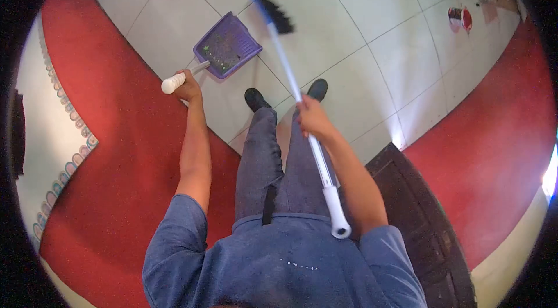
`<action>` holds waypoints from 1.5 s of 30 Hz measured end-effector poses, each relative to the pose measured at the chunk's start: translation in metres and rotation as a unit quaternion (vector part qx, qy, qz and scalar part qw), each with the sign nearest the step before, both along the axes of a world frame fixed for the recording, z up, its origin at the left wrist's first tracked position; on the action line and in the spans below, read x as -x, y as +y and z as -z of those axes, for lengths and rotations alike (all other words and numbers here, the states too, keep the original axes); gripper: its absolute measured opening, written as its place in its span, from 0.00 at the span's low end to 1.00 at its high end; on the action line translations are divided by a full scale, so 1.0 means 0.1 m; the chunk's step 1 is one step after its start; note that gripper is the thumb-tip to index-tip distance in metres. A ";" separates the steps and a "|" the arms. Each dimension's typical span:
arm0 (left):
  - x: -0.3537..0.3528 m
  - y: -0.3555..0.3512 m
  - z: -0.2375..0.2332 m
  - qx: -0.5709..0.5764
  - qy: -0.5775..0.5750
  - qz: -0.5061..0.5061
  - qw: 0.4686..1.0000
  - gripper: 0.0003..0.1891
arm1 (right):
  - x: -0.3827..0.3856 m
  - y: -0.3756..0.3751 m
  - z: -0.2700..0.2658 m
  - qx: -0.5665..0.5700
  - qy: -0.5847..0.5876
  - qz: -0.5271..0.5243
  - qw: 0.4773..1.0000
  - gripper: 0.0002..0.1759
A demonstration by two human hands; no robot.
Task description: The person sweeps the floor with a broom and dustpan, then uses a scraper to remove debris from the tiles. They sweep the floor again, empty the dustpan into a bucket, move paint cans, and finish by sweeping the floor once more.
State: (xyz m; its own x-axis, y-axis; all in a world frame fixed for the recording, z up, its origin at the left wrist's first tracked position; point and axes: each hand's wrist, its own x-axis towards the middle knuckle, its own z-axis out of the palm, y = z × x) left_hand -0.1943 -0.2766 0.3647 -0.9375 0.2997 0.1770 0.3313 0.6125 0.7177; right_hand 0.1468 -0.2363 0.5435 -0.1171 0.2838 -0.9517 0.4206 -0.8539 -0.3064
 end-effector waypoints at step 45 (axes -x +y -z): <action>0.23 5.45 -0.80 -0.169 -0.118 0.336 0.919 0.11 | -0.28 6.71 -0.24 -0.656 -0.263 -0.269 0.654 0.18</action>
